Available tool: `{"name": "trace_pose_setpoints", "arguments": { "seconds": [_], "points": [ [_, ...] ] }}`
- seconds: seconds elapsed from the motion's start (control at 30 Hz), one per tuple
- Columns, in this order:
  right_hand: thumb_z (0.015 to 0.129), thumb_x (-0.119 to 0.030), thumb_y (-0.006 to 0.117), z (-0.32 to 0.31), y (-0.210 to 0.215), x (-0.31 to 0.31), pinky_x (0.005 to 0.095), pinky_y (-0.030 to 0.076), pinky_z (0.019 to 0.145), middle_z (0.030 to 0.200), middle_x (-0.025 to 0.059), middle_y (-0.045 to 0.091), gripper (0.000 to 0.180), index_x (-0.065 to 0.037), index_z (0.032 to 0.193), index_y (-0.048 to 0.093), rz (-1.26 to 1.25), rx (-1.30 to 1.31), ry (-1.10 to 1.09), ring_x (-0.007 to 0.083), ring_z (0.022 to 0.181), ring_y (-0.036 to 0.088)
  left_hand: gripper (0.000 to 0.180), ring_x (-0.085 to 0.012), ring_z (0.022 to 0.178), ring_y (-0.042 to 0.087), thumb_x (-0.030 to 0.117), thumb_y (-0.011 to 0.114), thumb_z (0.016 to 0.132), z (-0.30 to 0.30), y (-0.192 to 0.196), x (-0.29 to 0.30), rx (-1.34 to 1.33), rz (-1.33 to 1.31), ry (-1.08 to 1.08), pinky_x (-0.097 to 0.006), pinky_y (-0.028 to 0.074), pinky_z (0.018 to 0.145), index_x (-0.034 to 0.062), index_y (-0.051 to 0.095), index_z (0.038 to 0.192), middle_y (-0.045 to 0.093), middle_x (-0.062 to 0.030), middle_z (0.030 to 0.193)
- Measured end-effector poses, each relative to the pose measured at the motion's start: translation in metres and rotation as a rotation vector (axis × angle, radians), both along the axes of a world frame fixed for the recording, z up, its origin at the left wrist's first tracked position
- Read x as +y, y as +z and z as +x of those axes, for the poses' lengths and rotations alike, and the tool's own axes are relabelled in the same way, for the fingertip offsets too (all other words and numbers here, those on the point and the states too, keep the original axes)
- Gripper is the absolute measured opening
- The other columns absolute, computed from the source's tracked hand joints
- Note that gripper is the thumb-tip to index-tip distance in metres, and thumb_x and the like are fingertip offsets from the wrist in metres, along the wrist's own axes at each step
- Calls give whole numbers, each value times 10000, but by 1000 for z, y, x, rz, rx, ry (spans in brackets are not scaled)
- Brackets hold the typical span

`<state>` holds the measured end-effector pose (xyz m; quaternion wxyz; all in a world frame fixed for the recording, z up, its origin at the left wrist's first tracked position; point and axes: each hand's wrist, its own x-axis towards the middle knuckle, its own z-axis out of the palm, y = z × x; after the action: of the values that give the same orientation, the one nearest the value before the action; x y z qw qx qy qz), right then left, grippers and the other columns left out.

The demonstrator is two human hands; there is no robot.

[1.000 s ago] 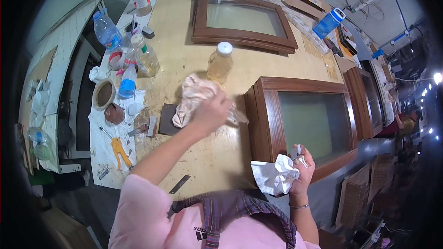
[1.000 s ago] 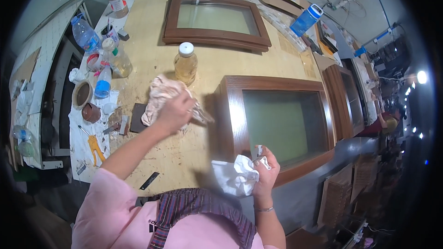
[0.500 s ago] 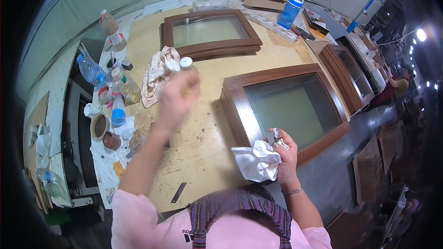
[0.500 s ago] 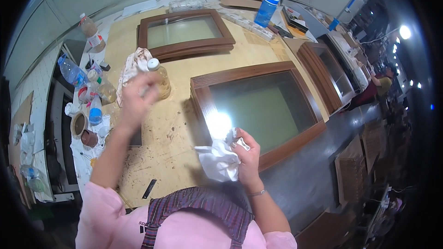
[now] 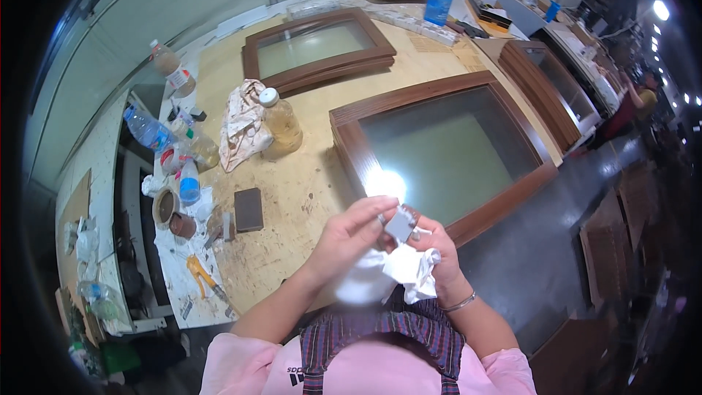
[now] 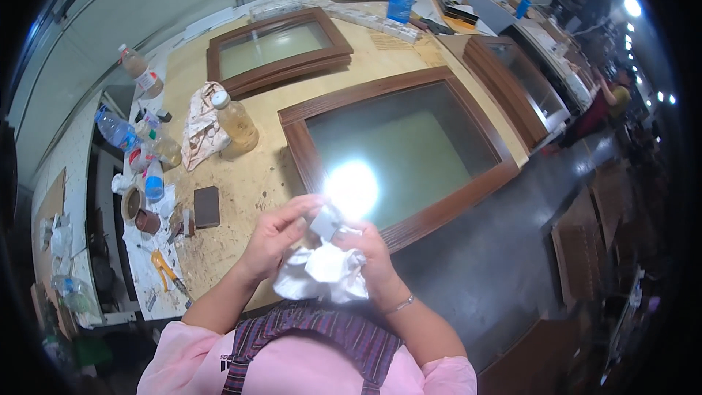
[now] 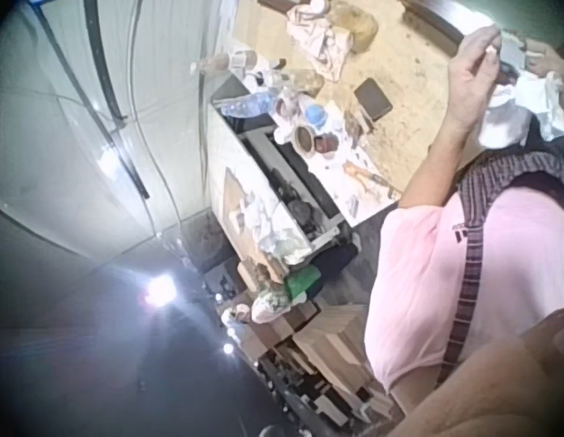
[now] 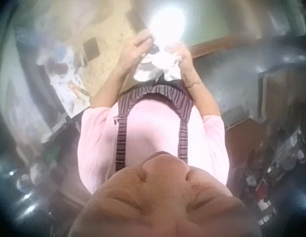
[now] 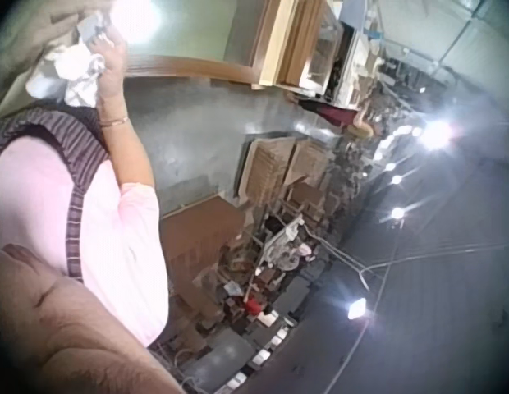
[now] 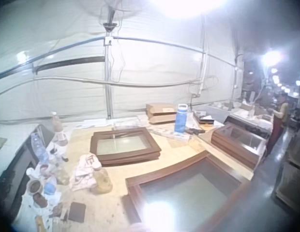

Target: The person wipes the glass pane of a wooden cabinet door with a cloth, applies liquid from a bottle to the cloth, and continues to wipe the glass and wooden edges. They also use a small abrasive block to sand small sections of the wooden frame.

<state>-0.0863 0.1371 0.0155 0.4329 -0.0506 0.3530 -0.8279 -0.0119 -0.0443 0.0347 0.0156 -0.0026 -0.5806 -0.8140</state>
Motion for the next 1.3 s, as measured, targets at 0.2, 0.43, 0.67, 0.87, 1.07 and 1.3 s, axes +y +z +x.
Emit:
{"name": "trace_pose_setpoints", "arguments": {
  "seconds": [0.2,0.43,0.67,0.87,1.07,1.3],
  "points": [
    [772,-145,656,-57,14,25,330,545,836,997,177,676,537,98,1244,574,14,111,257,246,918,671,408,-174,1040,614,170,548,1028,-19,7,43,-49,60,65,-318,514,916,-18,531,1390,506,-110,1393],
    [858,-16,616,-107,34,50,283,515,873,1122,73,637,428,24,1278,545,-28,192,104,144,987,630,850,-297,1360,466,101,725,849,-60,30,133,-111,-519,345,-354,354,1124,-4,249,1545,448,-231,1469],
    [857,-3,601,-152,-2,67,332,451,987,1200,103,589,417,33,1267,538,-65,426,26,185,1114,567,493,-228,1032,643,-85,551,829,-59,32,88,-124,-854,917,-329,526,853,65,589,1297,625,-121,1158],
    [882,37,605,-148,-28,92,330,478,972,1138,87,589,399,54,1275,539,80,389,169,199,1063,619,348,-358,906,606,85,694,798,-105,-24,21,-221,-1489,772,-435,502,769,100,670,1145,585,-151,972],
    [866,88,585,-150,-27,96,347,463,1023,1167,87,556,405,78,1268,534,93,379,177,176,1081,576,305,-365,894,599,92,682,782,-143,-44,-17,-151,-1417,885,-446,476,777,78,684,1086,587,-159,932],
    [891,63,605,-145,-28,91,328,511,937,1117,87,594,369,64,1255,543,109,416,156,174,1003,632,248,-293,974,568,195,703,758,-149,-36,-36,-217,-1540,952,-419,407,821,84,706,980,599,-92,970]
  ]
}}
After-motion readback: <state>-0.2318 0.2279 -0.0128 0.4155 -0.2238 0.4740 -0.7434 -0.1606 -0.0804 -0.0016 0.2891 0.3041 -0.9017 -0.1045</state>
